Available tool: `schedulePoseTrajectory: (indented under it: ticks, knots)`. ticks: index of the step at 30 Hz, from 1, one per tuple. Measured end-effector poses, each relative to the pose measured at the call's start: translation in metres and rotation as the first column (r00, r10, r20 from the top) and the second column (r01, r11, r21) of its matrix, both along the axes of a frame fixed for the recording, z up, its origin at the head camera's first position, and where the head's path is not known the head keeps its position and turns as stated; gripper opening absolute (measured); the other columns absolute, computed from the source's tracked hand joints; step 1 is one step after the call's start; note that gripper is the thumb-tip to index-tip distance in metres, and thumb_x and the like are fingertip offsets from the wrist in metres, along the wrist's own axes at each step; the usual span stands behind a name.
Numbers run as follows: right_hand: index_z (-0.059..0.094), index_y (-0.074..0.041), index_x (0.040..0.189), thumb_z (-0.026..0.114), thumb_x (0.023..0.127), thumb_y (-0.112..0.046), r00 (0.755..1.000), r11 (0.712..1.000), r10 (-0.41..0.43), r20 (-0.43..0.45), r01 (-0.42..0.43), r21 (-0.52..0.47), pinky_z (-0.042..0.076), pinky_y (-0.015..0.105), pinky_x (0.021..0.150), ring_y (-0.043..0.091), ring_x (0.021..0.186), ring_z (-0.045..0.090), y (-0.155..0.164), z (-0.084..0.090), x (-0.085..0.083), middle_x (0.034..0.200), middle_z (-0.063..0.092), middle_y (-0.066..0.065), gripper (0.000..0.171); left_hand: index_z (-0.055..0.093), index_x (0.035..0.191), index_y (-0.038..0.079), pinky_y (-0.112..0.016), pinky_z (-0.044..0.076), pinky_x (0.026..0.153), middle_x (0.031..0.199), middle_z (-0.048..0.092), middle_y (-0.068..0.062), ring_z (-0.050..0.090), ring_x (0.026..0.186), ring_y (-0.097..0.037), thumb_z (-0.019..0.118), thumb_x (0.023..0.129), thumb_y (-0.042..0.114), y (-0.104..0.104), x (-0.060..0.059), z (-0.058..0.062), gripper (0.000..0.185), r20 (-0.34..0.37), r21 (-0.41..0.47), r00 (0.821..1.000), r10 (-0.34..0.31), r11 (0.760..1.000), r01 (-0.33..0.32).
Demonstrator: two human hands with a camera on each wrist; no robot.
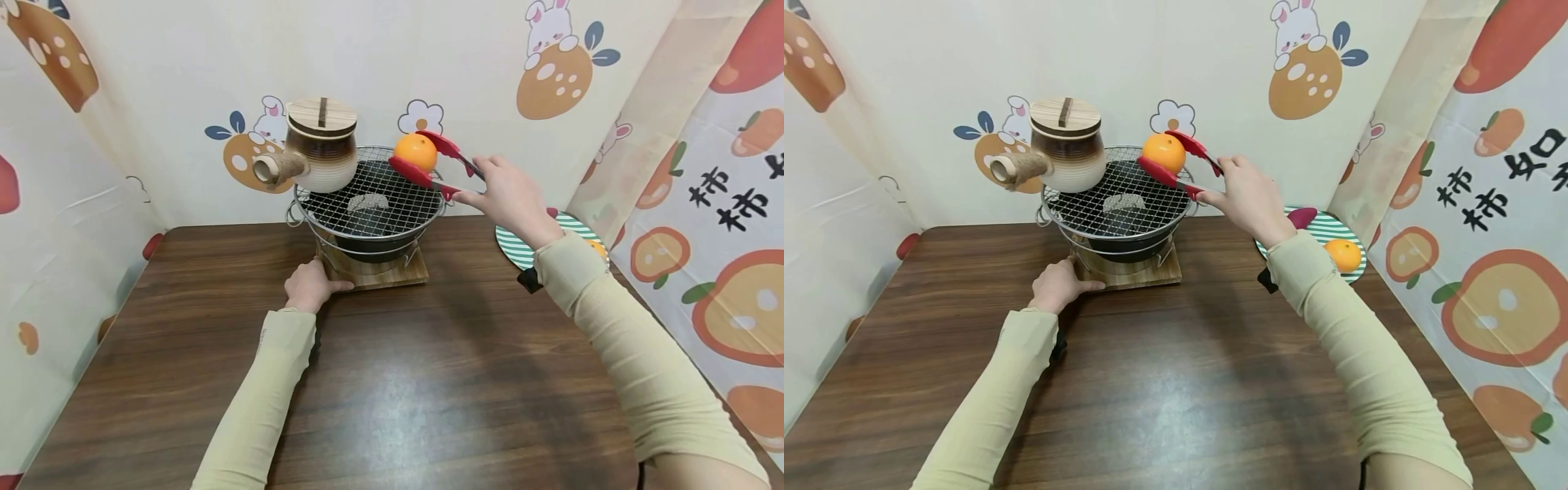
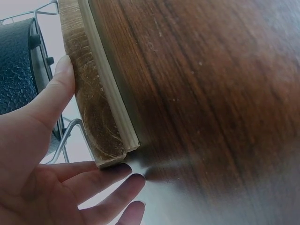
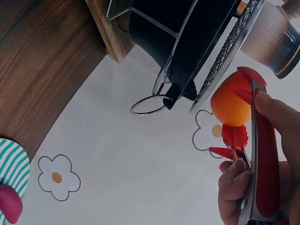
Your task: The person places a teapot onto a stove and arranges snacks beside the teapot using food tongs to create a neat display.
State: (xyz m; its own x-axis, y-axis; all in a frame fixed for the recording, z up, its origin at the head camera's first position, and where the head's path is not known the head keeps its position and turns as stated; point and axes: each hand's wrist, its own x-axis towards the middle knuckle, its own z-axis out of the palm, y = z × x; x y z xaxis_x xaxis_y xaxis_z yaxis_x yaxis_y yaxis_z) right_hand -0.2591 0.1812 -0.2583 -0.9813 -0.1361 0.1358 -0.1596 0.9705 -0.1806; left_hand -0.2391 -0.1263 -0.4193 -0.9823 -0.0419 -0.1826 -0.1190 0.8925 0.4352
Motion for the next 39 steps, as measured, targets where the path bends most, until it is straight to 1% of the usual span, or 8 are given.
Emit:
schedulePoseTrajectory:
  ticks: [4, 13, 18, 25, 30, 33, 39]
  knots:
    - [0.043, -0.007, 0.142, 0.065, 0.088, -0.047, 1.000, 1.000, 0.002, 0.008, -0.002, 0.005, 0.050, 0.052, 0.088, 0.034, 0.112, 0.051, -0.004, 0.001, -0.005, 0.133, 0.053, 0.020, 0.071, 0.054, 0.126, -0.001, -0.051, 0.053, 0.080, 0.113, 0.065, -0.025, 0.065, 0.102, -0.039, 0.075, 0.074, 0.058, 0.000, 0.000, -0.001, 0.081, 0.006, -0.002, 1.000, -0.003, 1.000, 0.003]
    - [0.037, -0.006, 0.147, 0.061, 0.089, -0.051, 0.999, 0.999, 0.020, 0.042, -0.021, 0.030, 0.048, 0.052, 0.091, 0.033, 0.111, 0.052, -0.015, 0.005, -0.015, 0.132, 0.053, 0.019, 0.077, 0.057, 0.118, 0.000, -0.050, 0.054, 0.078, 0.109, 0.067, -0.025, 0.066, 0.100, -0.038, 0.076, 0.073, 0.058, 0.003, -0.001, -0.004, 0.076, -0.005, 0.005, 1.000, 0.002, 1.000, -0.002]
    - [0.039, -0.005, 0.146, 0.059, 0.091, -0.051, 0.999, 0.998, 0.028, 0.043, -0.030, 0.046, 0.048, 0.051, 0.092, 0.033, 0.107, 0.053, -0.021, 0.006, -0.020, 0.129, 0.054, 0.018, 0.074, 0.057, 0.118, 0.001, -0.050, 0.054, 0.077, 0.109, 0.067, -0.024, 0.066, 0.099, -0.038, 0.076, 0.073, 0.058, 0.003, -0.001, -0.004, 0.075, -0.008, 0.001, 1.000, 0.004, 1.000, -0.004]
    - [0.041, -0.005, 0.144, 0.059, 0.091, -0.050, 0.998, 0.998, 0.021, 0.054, -0.023, 0.050, 0.048, 0.052, 0.090, 0.032, 0.107, 0.053, -0.028, 0.008, -0.026, 0.130, 0.054, 0.017, 0.072, 0.057, 0.117, 0.001, -0.049, 0.054, 0.075, 0.109, 0.067, -0.024, 0.067, 0.098, -0.037, 0.076, 0.072, 0.059, 0.003, 0.000, -0.003, 0.076, -0.007, -0.002, 1.000, 0.006, 1.000, -0.007]
    - [0.045, -0.003, 0.138, 0.059, 0.091, -0.049, 0.998, 0.997, 0.042, 0.037, -0.045, 0.065, 0.048, 0.049, 0.085, 0.031, 0.101, 0.053, -0.032, 0.008, -0.029, 0.120, 0.055, 0.016, 0.067, 0.056, 0.121, 0.001, -0.050, 0.054, 0.076, 0.110, 0.067, -0.024, 0.066, 0.099, -0.037, 0.076, 0.072, 0.058, 0.002, 0.000, -0.003, 0.078, -0.010, 0.002, 1.000, 0.006, 1.000, -0.006]
    - [0.047, -0.003, 0.135, 0.060, 0.090, -0.050, 0.998, 0.996, 0.042, 0.041, -0.045, 0.071, 0.048, 0.047, 0.082, 0.030, 0.099, 0.053, -0.035, 0.008, -0.031, 0.116, 0.055, 0.015, 0.066, 0.056, 0.121, 0.001, -0.050, 0.054, 0.077, 0.111, 0.067, -0.025, 0.066, 0.100, -0.038, 0.076, 0.072, 0.058, 0.001, 0.000, -0.003, 0.078, -0.009, 0.001, 1.000, 0.008, 1.000, -0.008]
    - [0.046, -0.003, 0.136, 0.060, 0.090, -0.051, 0.998, 0.996, 0.040, 0.052, -0.044, 0.081, 0.049, 0.047, 0.083, 0.030, 0.097, 0.054, -0.040, 0.007, -0.035, 0.117, 0.055, 0.015, 0.068, 0.057, 0.120, 0.001, -0.050, 0.054, 0.077, 0.111, 0.067, -0.025, 0.066, 0.100, -0.037, 0.076, 0.072, 0.058, 0.001, 0.000, -0.003, 0.077, -0.006, -0.002, 1.000, 0.015, 1.000, -0.015]
